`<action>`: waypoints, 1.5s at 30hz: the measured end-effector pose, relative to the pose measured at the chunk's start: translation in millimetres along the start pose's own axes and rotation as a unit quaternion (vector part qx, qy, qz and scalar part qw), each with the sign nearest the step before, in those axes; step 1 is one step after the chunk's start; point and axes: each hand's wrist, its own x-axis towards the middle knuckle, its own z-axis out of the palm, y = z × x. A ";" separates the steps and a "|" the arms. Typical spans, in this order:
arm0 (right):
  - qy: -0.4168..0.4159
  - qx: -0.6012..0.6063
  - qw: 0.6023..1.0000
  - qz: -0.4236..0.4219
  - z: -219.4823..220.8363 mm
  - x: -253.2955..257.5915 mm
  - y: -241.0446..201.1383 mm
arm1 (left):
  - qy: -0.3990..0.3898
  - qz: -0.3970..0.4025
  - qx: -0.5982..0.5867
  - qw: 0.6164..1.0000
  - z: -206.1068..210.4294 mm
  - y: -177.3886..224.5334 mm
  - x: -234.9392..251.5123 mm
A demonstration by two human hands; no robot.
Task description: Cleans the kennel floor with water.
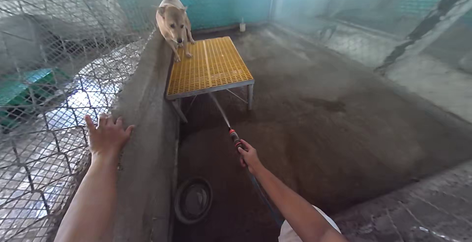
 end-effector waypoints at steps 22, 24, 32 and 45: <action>0.102 0.048 0.993 0.030 -5.5 -26.4 -2.4 | -0.151 -0.041 -0.036 0.987 -55.0 35.3 -13.0; 0.096 0.038 0.993 0.051 -6.3 -47.2 -9.3 | -0.185 -0.066 -0.036 0.980 -90.4 55.1 -14.8; 0.055 -0.091 0.982 0.153 1.3 -127.2 -11.5 | -0.016 0.025 -0.047 0.998 29.5 -25.9 -4.1; 0.043 -0.406 0.901 0.144 2.0 -236.1 -139.6 | -0.183 -0.056 -0.180 0.965 -79.1 29.8 -51.9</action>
